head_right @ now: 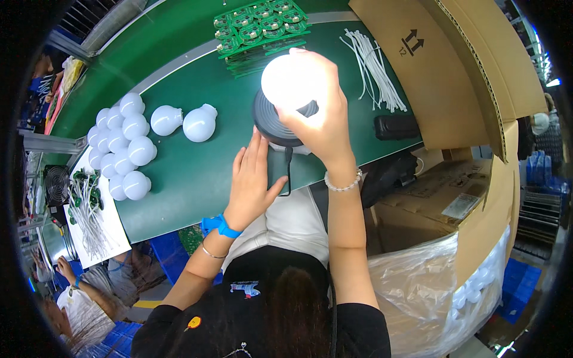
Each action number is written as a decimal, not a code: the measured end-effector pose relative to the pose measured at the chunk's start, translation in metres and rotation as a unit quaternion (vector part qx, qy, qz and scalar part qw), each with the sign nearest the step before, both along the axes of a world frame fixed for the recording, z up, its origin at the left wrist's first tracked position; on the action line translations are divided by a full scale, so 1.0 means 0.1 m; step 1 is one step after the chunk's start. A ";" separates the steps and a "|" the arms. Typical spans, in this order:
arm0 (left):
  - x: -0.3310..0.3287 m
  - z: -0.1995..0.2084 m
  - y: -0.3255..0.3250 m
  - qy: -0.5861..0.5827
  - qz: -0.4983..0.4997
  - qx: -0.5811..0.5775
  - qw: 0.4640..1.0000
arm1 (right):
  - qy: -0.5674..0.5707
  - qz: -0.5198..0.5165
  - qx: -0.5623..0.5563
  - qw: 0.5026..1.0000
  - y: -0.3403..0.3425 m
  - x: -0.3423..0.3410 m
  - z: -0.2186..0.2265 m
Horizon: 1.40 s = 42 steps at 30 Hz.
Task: Testing LED light bulb globes on a powered test fixture and organizing circuit board components on an assembly line.
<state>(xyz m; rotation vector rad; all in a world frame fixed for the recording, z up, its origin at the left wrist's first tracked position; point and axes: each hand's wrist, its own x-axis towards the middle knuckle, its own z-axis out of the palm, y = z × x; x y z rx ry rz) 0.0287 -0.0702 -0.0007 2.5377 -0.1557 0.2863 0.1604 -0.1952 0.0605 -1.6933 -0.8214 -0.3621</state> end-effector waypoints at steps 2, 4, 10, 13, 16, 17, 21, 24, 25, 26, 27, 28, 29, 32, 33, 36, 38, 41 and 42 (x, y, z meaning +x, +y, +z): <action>0.00 0.00 0.00 0.001 0.001 0.002 1.000 | 0.041 -0.020 0.056 0.997 0.03 0.01 -0.04; 0.00 0.00 0.00 0.002 0.002 0.003 1.000 | 0.088 -0.046 0.107 0.989 0.01 0.00 -0.05; -0.01 -0.02 0.01 -0.001 -0.001 -0.004 1.000 | -0.008 -0.106 -0.086 0.991 -0.21 -0.15 -0.02; -0.02 -0.04 0.02 -0.002 0.001 -0.007 1.000 | -0.063 -0.131 -0.109 0.983 -0.15 -0.20 -0.01; -0.02 -0.05 0.02 -0.012 -0.003 -0.014 1.000 | -0.123 -0.168 -0.126 0.970 -0.01 -0.18 0.02; -0.03 -0.05 0.02 -0.014 0.005 -0.013 1.000 | -0.116 -0.183 -0.120 0.969 0.03 -0.17 0.04; -0.09 -0.03 0.08 -0.014 0.006 -0.027 1.000 | -0.179 -0.233 -0.128 0.947 0.15 -0.24 0.07; -0.28 -0.03 0.23 -0.051 -0.026 -0.293 0.955 | -0.270 -0.209 -0.087 0.936 0.29 -0.54 -0.08; -0.39 -0.03 0.31 -0.099 -0.010 -0.323 0.941 | -0.254 -0.176 -0.096 0.946 0.36 -0.69 -0.16; -0.51 -0.03 0.39 -0.138 0.009 -0.349 0.927 | -0.257 -0.128 -0.123 0.950 0.44 -0.83 -0.25; -0.61 -0.03 0.47 -0.182 0.048 -0.309 0.932 | -0.220 -0.058 -0.131 0.965 0.54 -0.96 -0.35; -0.71 -0.04 0.56 -0.182 0.072 -0.256 0.947 | -0.181 -0.009 -0.164 0.970 0.65 -1.11 -0.45; -0.80 -0.05 0.65 -0.174 0.098 -0.209 0.957 | -0.145 0.046 -0.151 0.977 0.77 -1.21 -0.55; -1.07 -0.10 0.92 -0.128 0.149 -0.181 0.964 | -0.080 0.155 -0.129 0.976 0.97 -1.38 -0.71; -1.17 -0.12 0.99 -0.086 0.161 -0.194 0.964 | -0.019 0.211 -0.150 0.966 1.00 -1.40 -0.72; -1.49 -0.18 1.15 -0.166 0.336 -0.152 0.915 | 0.033 0.262 -0.188 0.946 1.02 -1.39 -0.70; -1.63 -0.22 1.39 -0.246 0.494 -0.140 0.822 | 0.078 0.241 -0.189 0.949 1.02 -1.37 -0.66; -1.83 -0.22 2.10 -0.258 0.562 -0.148 0.772 | 0.078 0.247 -0.176 0.950 1.05 -1.37 -0.62; -1.85 -0.20 2.36 -0.243 0.539 -0.190 0.784 | 0.086 0.241 -0.163 0.953 1.06 -1.36 -0.60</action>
